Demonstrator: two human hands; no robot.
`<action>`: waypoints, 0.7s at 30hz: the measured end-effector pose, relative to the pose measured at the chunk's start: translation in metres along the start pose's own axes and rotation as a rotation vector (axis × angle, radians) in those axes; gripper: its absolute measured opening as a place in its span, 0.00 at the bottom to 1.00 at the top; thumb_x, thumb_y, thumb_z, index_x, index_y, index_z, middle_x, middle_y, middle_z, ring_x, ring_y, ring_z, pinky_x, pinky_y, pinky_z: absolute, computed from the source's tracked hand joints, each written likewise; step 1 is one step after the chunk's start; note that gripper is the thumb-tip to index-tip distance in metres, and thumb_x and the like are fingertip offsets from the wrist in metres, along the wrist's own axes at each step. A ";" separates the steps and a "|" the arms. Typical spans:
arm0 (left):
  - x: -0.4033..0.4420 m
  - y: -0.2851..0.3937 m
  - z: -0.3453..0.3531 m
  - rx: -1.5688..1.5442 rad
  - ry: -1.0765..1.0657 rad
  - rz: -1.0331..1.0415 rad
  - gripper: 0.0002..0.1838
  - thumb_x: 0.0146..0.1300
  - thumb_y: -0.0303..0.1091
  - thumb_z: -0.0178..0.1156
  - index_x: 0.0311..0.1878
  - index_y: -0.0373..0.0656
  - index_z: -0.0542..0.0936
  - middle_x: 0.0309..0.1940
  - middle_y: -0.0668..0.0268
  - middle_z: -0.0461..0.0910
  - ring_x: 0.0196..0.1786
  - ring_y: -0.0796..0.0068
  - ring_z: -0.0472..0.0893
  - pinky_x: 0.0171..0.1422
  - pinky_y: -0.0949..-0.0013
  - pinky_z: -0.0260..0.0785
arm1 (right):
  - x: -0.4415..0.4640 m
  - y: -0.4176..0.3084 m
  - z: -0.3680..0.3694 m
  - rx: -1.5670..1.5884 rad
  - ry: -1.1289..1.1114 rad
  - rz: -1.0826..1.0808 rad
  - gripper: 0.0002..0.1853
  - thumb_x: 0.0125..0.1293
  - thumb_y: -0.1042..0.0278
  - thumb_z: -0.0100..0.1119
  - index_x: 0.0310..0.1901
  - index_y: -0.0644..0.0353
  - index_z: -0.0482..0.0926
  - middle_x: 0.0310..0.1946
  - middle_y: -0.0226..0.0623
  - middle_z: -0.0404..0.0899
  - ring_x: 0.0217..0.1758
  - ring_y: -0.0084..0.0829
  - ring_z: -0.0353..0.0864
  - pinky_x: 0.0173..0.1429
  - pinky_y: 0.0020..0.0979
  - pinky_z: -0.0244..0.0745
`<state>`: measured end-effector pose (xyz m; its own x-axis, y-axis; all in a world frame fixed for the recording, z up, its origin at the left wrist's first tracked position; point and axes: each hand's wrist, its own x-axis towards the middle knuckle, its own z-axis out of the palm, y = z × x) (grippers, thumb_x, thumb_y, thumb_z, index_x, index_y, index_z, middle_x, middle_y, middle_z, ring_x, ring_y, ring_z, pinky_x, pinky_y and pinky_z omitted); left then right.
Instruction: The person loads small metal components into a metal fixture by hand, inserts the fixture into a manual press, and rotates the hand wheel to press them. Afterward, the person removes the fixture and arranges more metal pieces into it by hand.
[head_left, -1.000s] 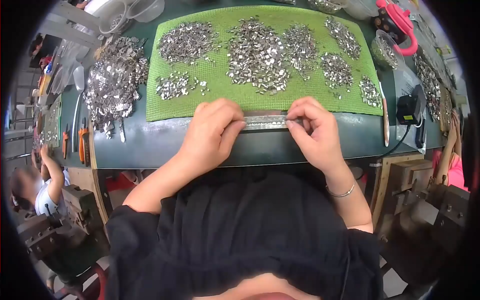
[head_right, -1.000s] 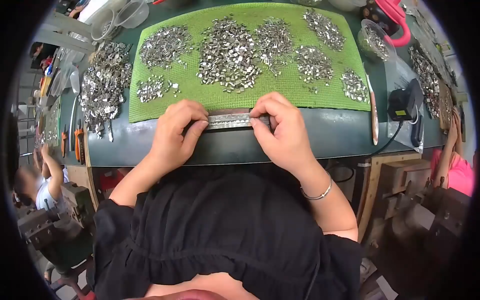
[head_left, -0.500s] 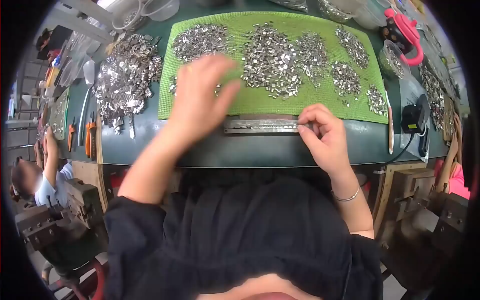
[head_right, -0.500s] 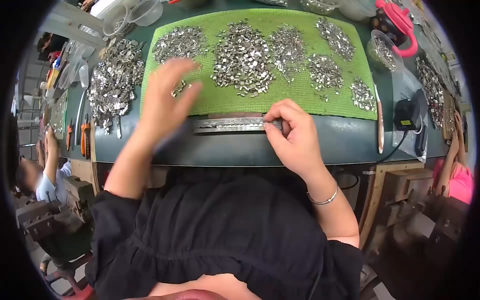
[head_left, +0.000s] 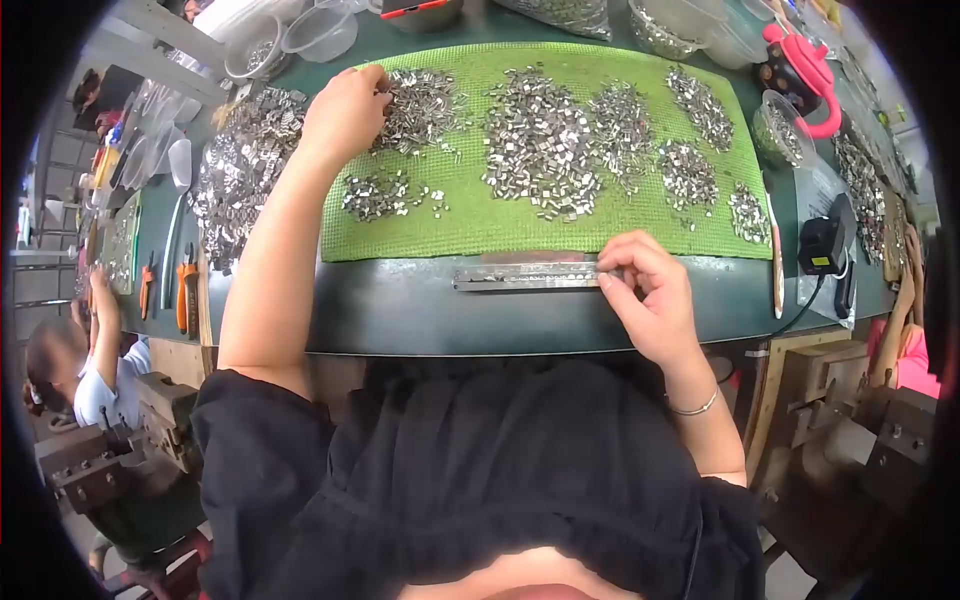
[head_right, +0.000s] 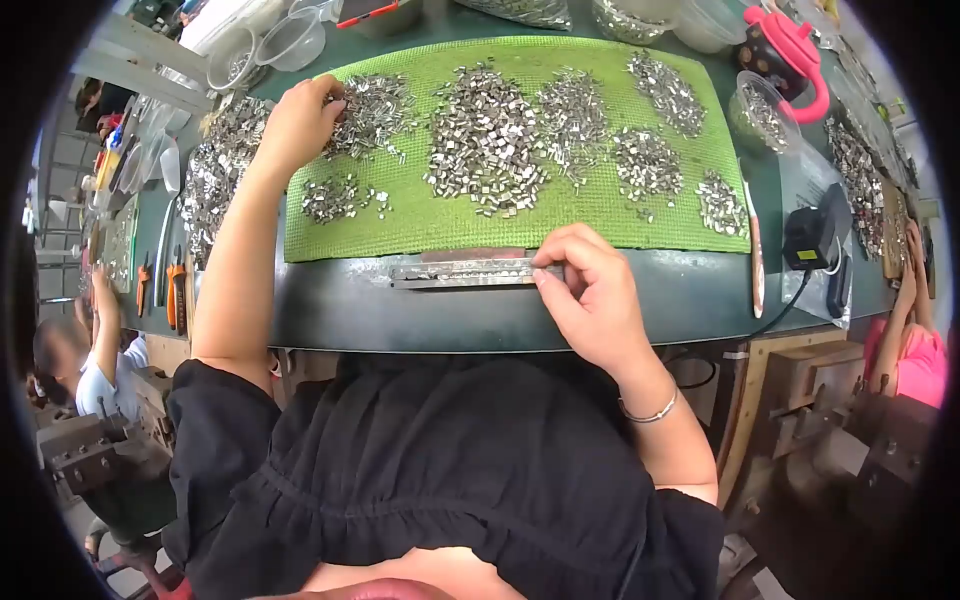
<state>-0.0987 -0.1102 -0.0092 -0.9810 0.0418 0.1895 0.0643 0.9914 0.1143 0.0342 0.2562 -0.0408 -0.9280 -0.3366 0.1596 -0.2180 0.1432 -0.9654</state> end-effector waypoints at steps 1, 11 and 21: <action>0.002 -0.003 -0.001 -0.064 0.011 0.058 0.11 0.65 0.31 0.63 0.49 0.38 0.81 0.43 0.51 0.84 0.51 0.47 0.81 0.56 0.53 0.73 | 0.001 0.000 -0.001 -0.001 -0.004 -0.002 0.05 0.60 0.83 0.62 0.38 0.66 0.80 0.39 0.30 0.78 0.23 0.14 0.59 0.29 0.21 0.58; -0.019 0.041 -0.025 -0.314 -0.017 0.219 0.08 0.64 0.25 0.62 0.44 0.34 0.80 0.39 0.49 0.83 0.45 0.46 0.83 0.50 0.56 0.73 | 0.003 0.001 -0.011 0.118 -0.043 0.053 0.05 0.63 0.83 0.61 0.40 0.68 0.80 0.40 0.32 0.77 0.30 0.15 0.67 0.32 0.19 0.64; -0.080 0.089 -0.006 -0.560 -0.157 0.582 0.07 0.60 0.22 0.64 0.40 0.38 0.79 0.37 0.58 0.79 0.42 0.52 0.81 0.44 0.57 0.73 | 0.024 -0.019 -0.019 -0.217 0.020 -0.113 0.06 0.61 0.83 0.62 0.40 0.67 0.79 0.40 0.36 0.79 0.34 0.24 0.76 0.37 0.25 0.72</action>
<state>-0.0130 -0.0265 -0.0086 -0.7740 0.5880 0.2350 0.6118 0.5988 0.5169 0.0104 0.2630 -0.0153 -0.8995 -0.3434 0.2700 -0.3783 0.3033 -0.8746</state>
